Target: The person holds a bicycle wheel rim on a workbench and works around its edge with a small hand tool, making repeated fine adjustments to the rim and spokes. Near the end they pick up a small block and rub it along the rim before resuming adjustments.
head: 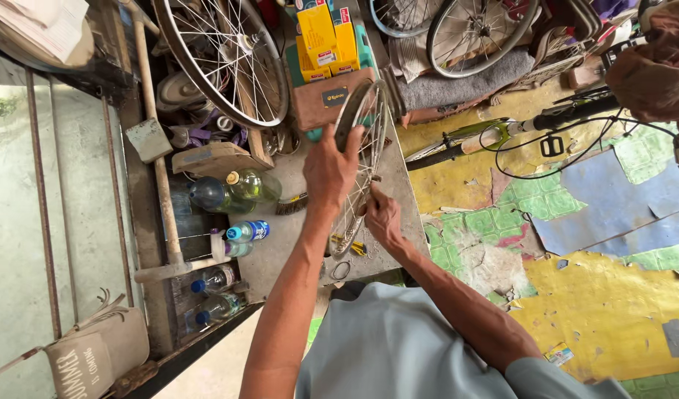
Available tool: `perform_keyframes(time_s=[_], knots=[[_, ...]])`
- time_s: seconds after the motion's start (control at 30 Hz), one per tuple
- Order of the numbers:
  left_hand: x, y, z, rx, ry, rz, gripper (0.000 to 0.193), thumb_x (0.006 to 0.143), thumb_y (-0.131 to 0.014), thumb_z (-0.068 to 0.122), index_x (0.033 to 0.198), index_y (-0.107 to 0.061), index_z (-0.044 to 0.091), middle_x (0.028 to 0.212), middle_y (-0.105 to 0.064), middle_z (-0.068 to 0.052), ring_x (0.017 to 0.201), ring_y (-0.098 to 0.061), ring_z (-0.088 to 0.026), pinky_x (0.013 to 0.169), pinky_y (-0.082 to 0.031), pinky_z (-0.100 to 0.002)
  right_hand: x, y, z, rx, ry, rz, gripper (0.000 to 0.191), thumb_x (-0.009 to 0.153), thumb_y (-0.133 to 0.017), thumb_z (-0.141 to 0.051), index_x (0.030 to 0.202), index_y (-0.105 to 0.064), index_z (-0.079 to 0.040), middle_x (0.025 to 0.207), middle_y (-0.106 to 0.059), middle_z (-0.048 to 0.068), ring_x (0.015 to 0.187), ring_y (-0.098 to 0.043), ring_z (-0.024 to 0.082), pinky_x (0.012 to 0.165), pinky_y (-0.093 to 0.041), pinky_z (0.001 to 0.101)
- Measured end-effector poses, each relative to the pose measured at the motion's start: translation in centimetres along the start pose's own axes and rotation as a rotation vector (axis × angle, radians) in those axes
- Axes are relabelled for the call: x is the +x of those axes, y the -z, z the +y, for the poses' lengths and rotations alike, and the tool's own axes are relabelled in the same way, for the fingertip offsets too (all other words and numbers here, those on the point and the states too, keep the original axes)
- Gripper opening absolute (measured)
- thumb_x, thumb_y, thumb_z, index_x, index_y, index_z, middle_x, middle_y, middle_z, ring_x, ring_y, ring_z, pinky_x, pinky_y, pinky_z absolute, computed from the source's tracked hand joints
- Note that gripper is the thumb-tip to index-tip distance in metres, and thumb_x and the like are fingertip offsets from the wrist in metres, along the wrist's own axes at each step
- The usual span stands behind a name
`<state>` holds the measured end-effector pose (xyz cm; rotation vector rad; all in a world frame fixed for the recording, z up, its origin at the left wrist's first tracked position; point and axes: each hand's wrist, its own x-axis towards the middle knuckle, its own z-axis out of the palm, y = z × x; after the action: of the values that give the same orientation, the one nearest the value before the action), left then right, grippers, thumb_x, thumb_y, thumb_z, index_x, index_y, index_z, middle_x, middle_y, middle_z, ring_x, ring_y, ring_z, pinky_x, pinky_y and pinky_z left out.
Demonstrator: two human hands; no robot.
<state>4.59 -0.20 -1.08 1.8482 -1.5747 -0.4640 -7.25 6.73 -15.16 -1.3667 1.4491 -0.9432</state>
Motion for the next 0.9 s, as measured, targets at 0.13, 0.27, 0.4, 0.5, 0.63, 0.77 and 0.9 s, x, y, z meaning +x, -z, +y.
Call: perform_keyframes(time_s=[0.13, 0.27, 0.4, 0.5, 0.63, 0.77, 0.9], knots=[[0.3, 0.8, -0.9, 0.029, 0.061, -0.065, 0.056, 0.098, -0.054, 0.061, 0.11, -0.066, 0.008, 0.089, -0.074, -0.019, 0.088, -0.072, -0.041, 0.077, -0.055, -0.052, -2.1, 1.2, 0.4, -0.038, 0.209, -0.181, 0.043, 0.102, -0.044, -0.004, 0.138, -0.067, -0.007, 0.069, -0.074, 0.01, 0.049, -0.065, 0.008, 0.04, -0.055, 0.0255], [0.1, 0.5, -1.5, -0.01, -0.03, 0.008, 0.054, 0.099, -0.055, 0.058, 0.117, -0.067, 0.009, 0.093, -0.074, -0.02, 0.09, -0.07, -0.044, 0.077, -0.053, -0.054, -1.6, 2.1, 0.4, 0.116, -0.164, -0.035, 0.045, 0.101, -0.041, -0.006, 0.137, -0.066, -0.006, 0.067, -0.072, 0.01, 0.042, -0.057, 0.012, 0.035, -0.051, 0.0294], [-0.3, -0.1, -1.6, -0.013, -0.07, 0.049, 0.054, 0.1, -0.056, 0.057, 0.117, -0.067, 0.007, 0.096, -0.073, -0.023, 0.092, -0.069, -0.046, 0.079, -0.053, -0.054, 0.4, 0.2, -0.6, 0.085, -0.241, 0.014, 0.033, 0.108, -0.044, -0.013, 0.129, -0.067, 0.0, 0.068, -0.073, 0.007, 0.043, -0.057, 0.009, 0.037, -0.048, 0.029], [-0.1, -0.1, -1.7, 0.021, -0.077, 0.059, 0.055, 0.101, -0.056, 0.058, 0.116, -0.066, 0.005, 0.096, -0.072, -0.023, 0.093, -0.069, -0.046, 0.08, -0.053, -0.053, -0.4, -0.5, -0.7, 0.162, -0.17, -0.018, 0.035, 0.107, -0.048, -0.013, 0.135, -0.063, 0.002, 0.068, -0.073, 0.009, 0.044, -0.055, 0.008, 0.038, -0.045, 0.0282], [-0.1, 0.6, -2.0, 0.028, -0.008, 0.0, 0.055, 0.101, -0.055, 0.058, 0.114, -0.068, 0.006, 0.091, -0.073, -0.022, 0.091, -0.07, -0.045, 0.082, -0.053, -0.054, -2.4, 1.0, -0.1, 0.165, -0.141, -0.136, 0.046, 0.099, -0.046, -0.011, 0.14, -0.066, -0.004, 0.065, -0.07, 0.011, 0.042, -0.053, 0.008, 0.036, -0.047, 0.0274], [-0.4, 0.8, -1.6, 0.013, 0.019, -0.02, 0.054, 0.099, -0.055, 0.059, 0.109, -0.068, 0.008, 0.088, -0.075, -0.019, 0.09, -0.07, -0.043, 0.081, -0.053, -0.054, -0.6, 1.1, 0.0, 0.216, -0.392, 0.05, 0.039, 0.105, -0.045, -0.017, 0.138, -0.06, -0.003, 0.07, -0.073, 0.009, 0.043, -0.053, 0.009, 0.036, -0.045, 0.0287], [-0.6, 0.8, -1.1, -0.017, -0.017, 0.024, 0.054, 0.099, -0.056, 0.058, 0.112, -0.068, 0.007, 0.092, -0.073, -0.02, 0.09, -0.07, -0.043, 0.08, -0.052, -0.053, 0.5, -0.5, -1.0, 0.177, -0.293, 0.011, 0.034, 0.108, -0.046, -0.019, 0.124, -0.068, 0.003, 0.073, -0.075, 0.008, 0.045, -0.056, 0.009, 0.037, -0.047, 0.0276]])
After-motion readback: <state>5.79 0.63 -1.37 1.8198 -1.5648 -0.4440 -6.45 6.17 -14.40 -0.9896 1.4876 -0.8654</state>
